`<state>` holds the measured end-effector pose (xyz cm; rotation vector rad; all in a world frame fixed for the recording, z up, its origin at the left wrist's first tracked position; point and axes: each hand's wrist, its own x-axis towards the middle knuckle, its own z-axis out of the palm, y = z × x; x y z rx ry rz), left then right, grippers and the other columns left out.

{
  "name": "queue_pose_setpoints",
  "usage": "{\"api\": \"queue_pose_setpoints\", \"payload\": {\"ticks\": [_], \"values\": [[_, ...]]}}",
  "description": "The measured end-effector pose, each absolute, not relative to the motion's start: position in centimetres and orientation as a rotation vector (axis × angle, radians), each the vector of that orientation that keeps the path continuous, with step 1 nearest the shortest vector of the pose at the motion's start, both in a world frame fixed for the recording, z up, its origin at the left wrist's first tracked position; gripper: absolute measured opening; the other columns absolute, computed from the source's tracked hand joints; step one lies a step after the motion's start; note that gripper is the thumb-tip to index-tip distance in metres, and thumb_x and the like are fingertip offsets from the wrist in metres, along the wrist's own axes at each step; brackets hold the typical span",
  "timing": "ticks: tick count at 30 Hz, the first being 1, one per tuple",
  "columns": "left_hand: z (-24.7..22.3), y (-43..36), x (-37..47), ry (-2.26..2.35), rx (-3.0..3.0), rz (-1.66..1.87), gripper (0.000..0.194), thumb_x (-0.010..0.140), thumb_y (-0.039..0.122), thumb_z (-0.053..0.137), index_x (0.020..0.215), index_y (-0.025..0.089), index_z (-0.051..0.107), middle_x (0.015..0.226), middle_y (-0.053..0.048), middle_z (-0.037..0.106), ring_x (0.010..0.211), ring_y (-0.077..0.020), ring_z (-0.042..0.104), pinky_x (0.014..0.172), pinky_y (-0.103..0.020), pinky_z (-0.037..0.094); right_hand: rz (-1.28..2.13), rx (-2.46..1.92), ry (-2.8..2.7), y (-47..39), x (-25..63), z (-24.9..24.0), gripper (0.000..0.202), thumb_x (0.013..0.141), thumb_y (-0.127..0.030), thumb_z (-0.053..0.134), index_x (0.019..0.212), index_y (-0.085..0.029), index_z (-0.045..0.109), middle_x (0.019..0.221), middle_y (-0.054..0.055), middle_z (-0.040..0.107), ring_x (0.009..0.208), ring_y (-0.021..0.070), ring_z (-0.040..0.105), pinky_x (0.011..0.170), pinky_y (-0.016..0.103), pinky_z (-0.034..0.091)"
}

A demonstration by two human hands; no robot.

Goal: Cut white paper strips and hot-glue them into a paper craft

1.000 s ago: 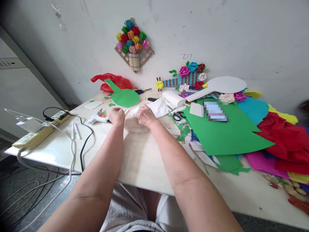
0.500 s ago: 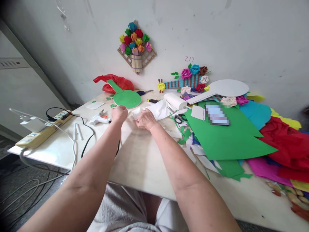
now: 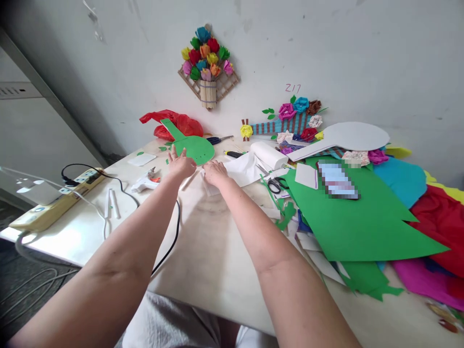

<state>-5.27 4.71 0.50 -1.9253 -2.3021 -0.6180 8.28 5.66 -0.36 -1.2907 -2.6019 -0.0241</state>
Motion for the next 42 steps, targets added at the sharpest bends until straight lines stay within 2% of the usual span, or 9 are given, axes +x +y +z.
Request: {"api": "queue_pose_setpoints", "payload": {"ticks": [4, 9, 17, 21, 25, 28, 31, 36, 42], "values": [[0.5, 5.7, -5.1, -2.311, -1.941, -0.51, 0.019, 0.066, 0.017, 0.055, 0.076, 0.021, 0.07, 0.121, -0.012, 0.055, 0.13, -0.0341, 0.021, 0.106, -0.052, -0.001, 0.007, -1.317, -2.665, 7.2, 7.7, -0.5, 0.035, 0.081, -0.013, 0.043, 0.111, -0.019, 0.059, 0.115, 0.01, 0.059, 0.108, 0.0248, 0.049, 0.087, 0.037, 0.037], [0.1, 6.4, -5.4, -2.281, -1.982, -0.625, 0.013, 0.06, 0.012, 0.061, 0.061, 0.024, 0.066, 0.092, -0.011, 0.064, 0.119, -0.0331, 0.037, 0.105, -0.054, 0.0, 0.016, -1.307, -2.719, 8.6, 6.7, -0.7, 0.034, 0.083, -0.02, 0.041, 0.112, -0.019, 0.06, 0.117, 0.012, 0.056, 0.113, 0.0258, 0.046, 0.091, 0.037, 0.035], [0.8, 7.1, -6.0, -2.329, -2.093, -0.334, 0.018, 0.065, 0.015, 0.058, 0.073, 0.028, 0.069, 0.091, -0.008, 0.063, 0.119, -0.032, 0.035, 0.103, -0.056, 0.002, 0.097, -1.298, -2.776, 10.1, 5.6, 0.5, 0.023, 0.074, -0.021, 0.053, 0.09, -0.023, 0.07, 0.098, 0.008, 0.067, 0.101, 0.025, 0.055, 0.083, 0.034, 0.038], [1.3, 6.5, -5.7, -2.387, -2.143, -0.269, 0.012, 0.067, 0.019, 0.059, 0.071, 0.026, 0.068, 0.086, -0.008, 0.063, 0.116, -0.032, 0.037, 0.102, -0.056, 0.006, 0.185, -1.222, -2.749, 10.3, 6.0, 0.6, 0.021, 0.074, -0.027, 0.057, 0.09, -0.021, 0.07, 0.1, 0.006, 0.067, 0.096, 0.0215, 0.056, 0.077, 0.028, 0.039], [1.5, 6.0, -5.5, -2.414, -2.206, -0.224, 0.015, 0.065, 0.016, 0.059, 0.073, 0.026, 0.067, 0.078, -0.006, 0.062, 0.113, -0.028, 0.039, 0.102, -0.052, 0.011, 0.405, -1.188, -2.634, 10.5, 6.5, -0.1, 0.021, 0.076, -0.028, 0.057, 0.09, -0.017, 0.068, 0.089, 0.004, 0.069, 0.081, 0.0153, 0.059, 0.065, 0.022, 0.039], [1.5, 6.1, -5.5, -2.402, -2.229, -0.226, 0.012, 0.063, 0.017, 0.062, 0.07, 0.026, 0.066, 0.074, -0.005, 0.06, 0.112, -0.0269, 0.041, 0.102, -0.051, 0.012, 0.466, -1.151, -2.569, 10.6, 6.7, -0.7, 0.02, 0.078, -0.028, 0.056, 0.089, -0.016, 0.067, 0.088, 0.004, 0.068, 0.079, 0.0145, 0.058, 0.062, 0.021, 0.038], [1.5, 6.3, -5.6, -2.371, -2.245, -0.221, 0.008, 0.064, 0.02, 0.064, 0.068, 0.026, 0.066, 0.07, -0.005, 0.058, 0.113, -0.0275, 0.041, 0.103, -0.052, 0.009, 0.421, -1.188, -2.554, 10.7, 6.8, -0.9, 0.023, 0.08, -0.027, 0.05, 0.094, -0.016, 0.065, 0.095, 0.005, 0.067, 0.084, 0.0166, 0.058, 0.066, 0.023, 0.04], [1.3, 6.6, -5.7, -2.371, -2.261, -0.176, 0.008, 0.064, 0.024, 0.066, 0.07, 0.027, 0.069, 0.07, -0.006, 0.058, 0.115, -0.0296, 0.038, 0.102, -0.053, 0.008, 0.12, -1.308, -2.685, 10.9, 6.9, -0.6, 0.03, 0.078, -0.019, 0.047, 0.104, -0.02, 0.062, 0.113, 0.009, 0.061, 0.103, 0.0229, 0.054, 0.083, 0.033, 0.039], [1.2, 6.8, -5.9, -2.365, -2.237, -0.222, 0.012, 0.062, 0.022, 0.066, 0.071, 0.029, 0.07, 0.073, -0.006, 0.061, 0.115, -0.029, 0.039, 0.103, -0.051, 0.008, 0.12, -1.316, -2.773, 10.6, 6.8, 0.0, 0.023, 0.074, -0.026, 0.056, 0.094, -0.022, 0.067, 0.099, 0.006, 0.068, 0.096, 0.0219, 0.058, 0.083, 0.033, 0.036]]}}
